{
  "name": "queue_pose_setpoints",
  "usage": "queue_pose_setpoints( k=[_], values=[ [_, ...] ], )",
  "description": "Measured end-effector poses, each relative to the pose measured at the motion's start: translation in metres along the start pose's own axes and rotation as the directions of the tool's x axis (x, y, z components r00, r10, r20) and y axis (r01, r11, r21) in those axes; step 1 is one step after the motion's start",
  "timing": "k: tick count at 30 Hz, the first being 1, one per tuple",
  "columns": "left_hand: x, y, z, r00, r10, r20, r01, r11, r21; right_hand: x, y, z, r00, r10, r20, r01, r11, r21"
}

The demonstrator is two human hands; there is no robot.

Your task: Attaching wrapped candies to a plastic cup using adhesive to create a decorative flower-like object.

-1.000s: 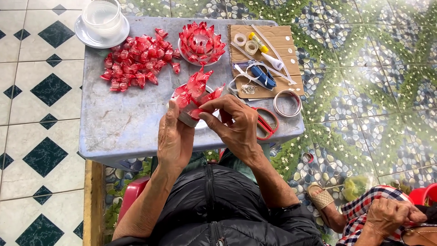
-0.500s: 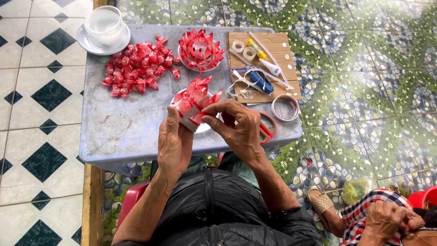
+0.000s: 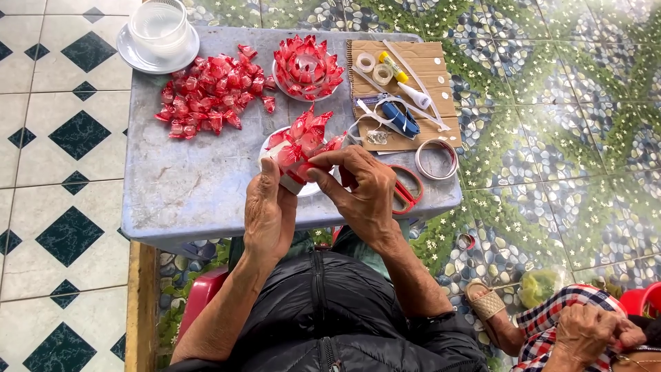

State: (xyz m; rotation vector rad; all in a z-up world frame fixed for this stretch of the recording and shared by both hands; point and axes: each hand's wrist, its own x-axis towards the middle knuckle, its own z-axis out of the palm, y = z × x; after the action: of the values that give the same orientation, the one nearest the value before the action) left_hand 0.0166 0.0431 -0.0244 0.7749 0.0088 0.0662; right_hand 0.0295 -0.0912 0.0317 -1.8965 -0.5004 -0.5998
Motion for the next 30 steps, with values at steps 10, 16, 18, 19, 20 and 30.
queue_pose_setpoints(
  k=[10, 16, 18, 19, 20, 30],
  values=[
    [-0.002, -0.001, 0.002, 1.000, 0.015, 0.019, -0.015, 1.000, 0.022, -0.004, 0.005, 0.002, 0.998, 0.029, -0.055, -0.027, 0.999, 0.037],
    [-0.008, 0.008, 0.017, 0.998, -0.001, -0.057, -0.001, 0.999, -0.038, -0.003, 0.006, -0.002, 0.993, 0.108, -0.038, -0.106, 0.993, 0.046],
    [-0.009, 0.016, 0.027, 0.997, -0.008, -0.079, 0.006, 1.000, -0.029, -0.001, 0.002, -0.004, 0.973, 0.230, 0.010, -0.229, 0.963, 0.140],
    [-0.011, 0.019, 0.031, 0.997, -0.008, -0.082, 0.006, 1.000, -0.029, 0.000, 0.004, -0.005, 0.973, 0.231, 0.012, -0.230, 0.963, 0.141],
    [-0.013, 0.022, 0.036, 0.996, -0.014, -0.087, 0.011, 0.999, -0.031, 0.000, 0.007, -0.006, 0.959, 0.279, 0.054, -0.284, 0.941, 0.182],
    [-0.015, 0.032, 0.043, 1.000, 0.001, 0.005, -0.001, 0.999, 0.042, -0.001, 0.015, -0.008, 0.948, 0.314, 0.046, -0.317, 0.924, 0.216]
  ],
)
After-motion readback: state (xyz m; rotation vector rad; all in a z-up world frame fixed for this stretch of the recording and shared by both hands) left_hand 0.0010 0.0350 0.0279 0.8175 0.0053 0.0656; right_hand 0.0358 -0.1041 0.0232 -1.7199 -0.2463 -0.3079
